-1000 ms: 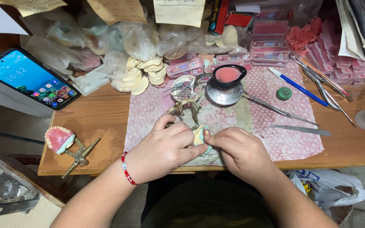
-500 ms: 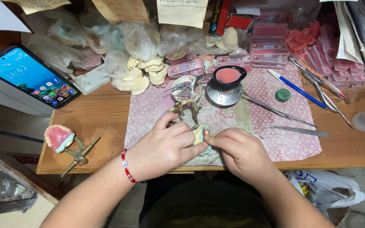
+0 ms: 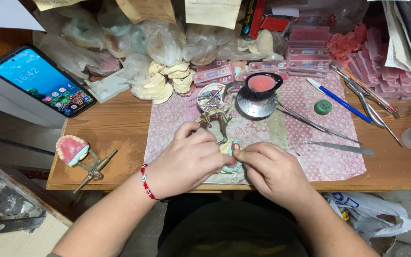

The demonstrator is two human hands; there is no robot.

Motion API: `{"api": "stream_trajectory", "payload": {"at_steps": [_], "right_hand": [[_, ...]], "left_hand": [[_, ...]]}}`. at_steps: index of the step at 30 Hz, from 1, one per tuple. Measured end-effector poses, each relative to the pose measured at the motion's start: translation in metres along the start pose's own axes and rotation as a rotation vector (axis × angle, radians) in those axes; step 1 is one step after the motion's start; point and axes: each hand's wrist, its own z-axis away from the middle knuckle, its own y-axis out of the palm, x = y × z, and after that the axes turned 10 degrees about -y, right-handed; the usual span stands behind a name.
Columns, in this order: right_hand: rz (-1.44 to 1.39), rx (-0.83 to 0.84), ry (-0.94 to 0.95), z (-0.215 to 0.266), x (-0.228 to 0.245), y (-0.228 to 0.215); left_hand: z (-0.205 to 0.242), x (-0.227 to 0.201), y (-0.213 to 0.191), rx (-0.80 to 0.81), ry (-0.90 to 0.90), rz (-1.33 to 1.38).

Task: The person applies liquid from a bottle to a pink denture base, then uses a metal clamp to secure a denture mold. They proceed to apply a pink paste to the mold using a small metal spatula, smoothing it over the surface.

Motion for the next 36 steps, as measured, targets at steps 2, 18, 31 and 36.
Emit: {"api": "stream_trajectory", "payload": {"at_steps": [2, 18, 31, 36], "right_hand": [[0.102, 0.048, -0.007, 0.004, -0.002, 0.001], [0.209, 0.110, -0.075, 0.005, -0.001, 0.005], [0.192, 0.195, -0.116, -0.008, 0.007, -0.004], [0.167, 0.194, -0.148, -0.013, 0.007, -0.007]], "left_hand": [[0.007, 0.003, 0.004, 0.051, -0.113, 0.072], [0.018, 0.004, 0.007, 0.076, -0.257, 0.168], [0.003, -0.003, -0.008, 0.068, -0.156, 0.057], [0.001, -0.004, -0.009, 0.060, -0.142, 0.067]]}}
